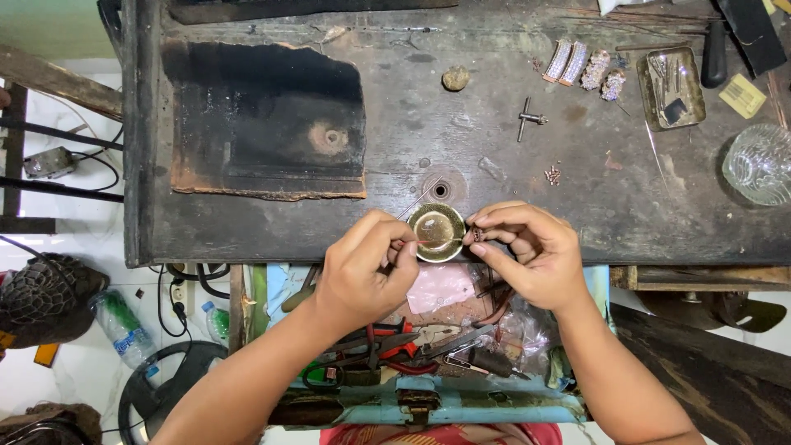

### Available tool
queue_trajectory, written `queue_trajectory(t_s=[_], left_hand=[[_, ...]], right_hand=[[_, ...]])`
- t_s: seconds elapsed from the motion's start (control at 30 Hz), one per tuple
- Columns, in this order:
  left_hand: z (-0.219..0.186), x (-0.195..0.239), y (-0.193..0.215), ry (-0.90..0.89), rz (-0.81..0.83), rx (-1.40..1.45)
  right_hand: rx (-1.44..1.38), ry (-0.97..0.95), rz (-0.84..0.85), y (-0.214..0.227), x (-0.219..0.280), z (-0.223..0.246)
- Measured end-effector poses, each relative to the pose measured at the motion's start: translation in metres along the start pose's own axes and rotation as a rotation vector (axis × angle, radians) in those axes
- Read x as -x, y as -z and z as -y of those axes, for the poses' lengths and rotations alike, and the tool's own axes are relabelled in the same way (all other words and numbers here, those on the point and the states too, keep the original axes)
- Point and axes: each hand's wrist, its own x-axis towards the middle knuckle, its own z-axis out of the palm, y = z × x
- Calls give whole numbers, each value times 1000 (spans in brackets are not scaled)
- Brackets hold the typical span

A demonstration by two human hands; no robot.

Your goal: The person applies flux to a small metal ring using a brush, then uses a blowtorch to heat the ring. The ring is held with tweezers and heated until it glows, then the torch is set aside.

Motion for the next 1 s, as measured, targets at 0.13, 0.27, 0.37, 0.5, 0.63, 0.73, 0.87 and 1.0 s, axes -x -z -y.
queue_trajectory(t_s=[0.13,0.27,0.37,0.5,0.63,0.73,0.87,1.0], left_hand=[[-1,3,-7,-36,-16,11],[-1,2,-7,-86,-9,-14],[0,0,-7,-105,-7,-12],[1,0,-9,-119,-5,1],[-1,-1,-10,-126,-8,-14],[0,0,-10,-124,-2,-9],[0,-1,-9,-130,12,-7],[1,-1,-10,-131,12,-6]], right_hand=[[2,13,11,5,1,-7],[2,10,25,7,3,-9],[29,18,23,5,2,-7],[105,35,23,4,1,-4],[109,35,15,2,0,-4],[140,46,21,2,0,-4],[93,30,23,3,0,-3],[108,34,33,4,0,-4]])
